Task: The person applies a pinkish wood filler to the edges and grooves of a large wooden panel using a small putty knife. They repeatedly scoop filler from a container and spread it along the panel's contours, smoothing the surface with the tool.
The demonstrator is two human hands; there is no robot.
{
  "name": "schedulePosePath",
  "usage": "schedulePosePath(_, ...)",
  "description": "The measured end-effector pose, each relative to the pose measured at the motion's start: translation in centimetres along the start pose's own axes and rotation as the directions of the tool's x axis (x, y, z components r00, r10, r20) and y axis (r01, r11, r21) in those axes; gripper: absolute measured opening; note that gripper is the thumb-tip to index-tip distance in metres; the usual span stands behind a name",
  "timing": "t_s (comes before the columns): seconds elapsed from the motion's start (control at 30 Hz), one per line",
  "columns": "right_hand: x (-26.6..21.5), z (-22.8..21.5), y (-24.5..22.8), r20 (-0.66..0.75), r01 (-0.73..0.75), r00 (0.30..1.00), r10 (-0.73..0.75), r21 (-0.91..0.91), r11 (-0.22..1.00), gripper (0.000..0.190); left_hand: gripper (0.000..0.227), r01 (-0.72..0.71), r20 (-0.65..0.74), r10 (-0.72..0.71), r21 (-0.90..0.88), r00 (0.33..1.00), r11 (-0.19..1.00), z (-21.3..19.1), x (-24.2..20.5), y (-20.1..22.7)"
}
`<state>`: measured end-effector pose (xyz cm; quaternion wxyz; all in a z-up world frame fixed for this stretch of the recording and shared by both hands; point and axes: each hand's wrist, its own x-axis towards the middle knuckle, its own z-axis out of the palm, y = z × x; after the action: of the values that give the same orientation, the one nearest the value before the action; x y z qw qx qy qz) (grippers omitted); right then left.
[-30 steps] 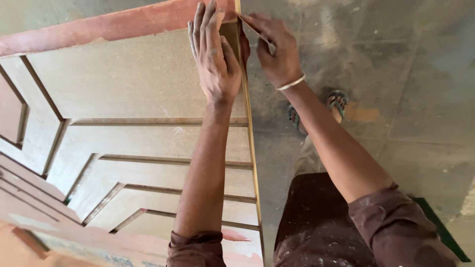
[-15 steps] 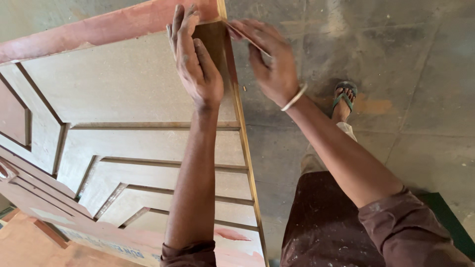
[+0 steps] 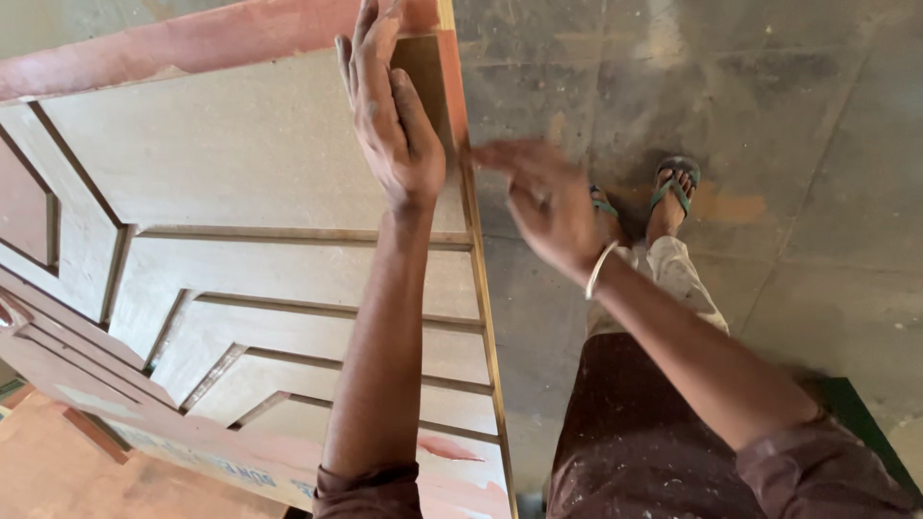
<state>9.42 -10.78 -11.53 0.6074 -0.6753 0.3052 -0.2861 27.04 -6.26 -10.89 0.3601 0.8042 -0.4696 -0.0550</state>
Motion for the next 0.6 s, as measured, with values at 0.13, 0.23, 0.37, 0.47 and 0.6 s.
schedulePosePath(0.13,5.7,0.9,5.0,-0.131,-0.017,0.989,0.063,0.326,0.945,0.032,0.038,-0.026,0.015,0.024,0.103,1.000,0.994,0.3,0.2,0.3)
schedulePosePath(0.23,7.4,3.0,5.4,-0.185,0.110,0.981,-0.060,0.277,0.955,0.035,0.039,-0.010,0.048,0.003,0.152,0.999,0.988,0.3,0.4,0.4)
schedulePosePath(0.37,5.2,2.6,3.9,0.127,-0.050,0.989,0.078,-0.208,0.977,0.043,0.041,0.007,0.066,-0.019,0.176,0.998,0.984,0.2,0.6,0.6)
schedulePosePath(0.47,6.0,0.7,4.8,0.081,-0.024,0.996,0.040,-0.189,0.982,0.048,0.040,0.021,0.076,-0.038,0.218,0.996,0.976,0.3,0.9,0.7)
schedulePosePath(0.6,9.8,0.5,6.4,-0.077,0.222,0.975,-0.210,0.219,0.950,0.049,0.041,0.004,0.089,-0.024,0.225,0.996,0.974,0.2,0.5,0.8)
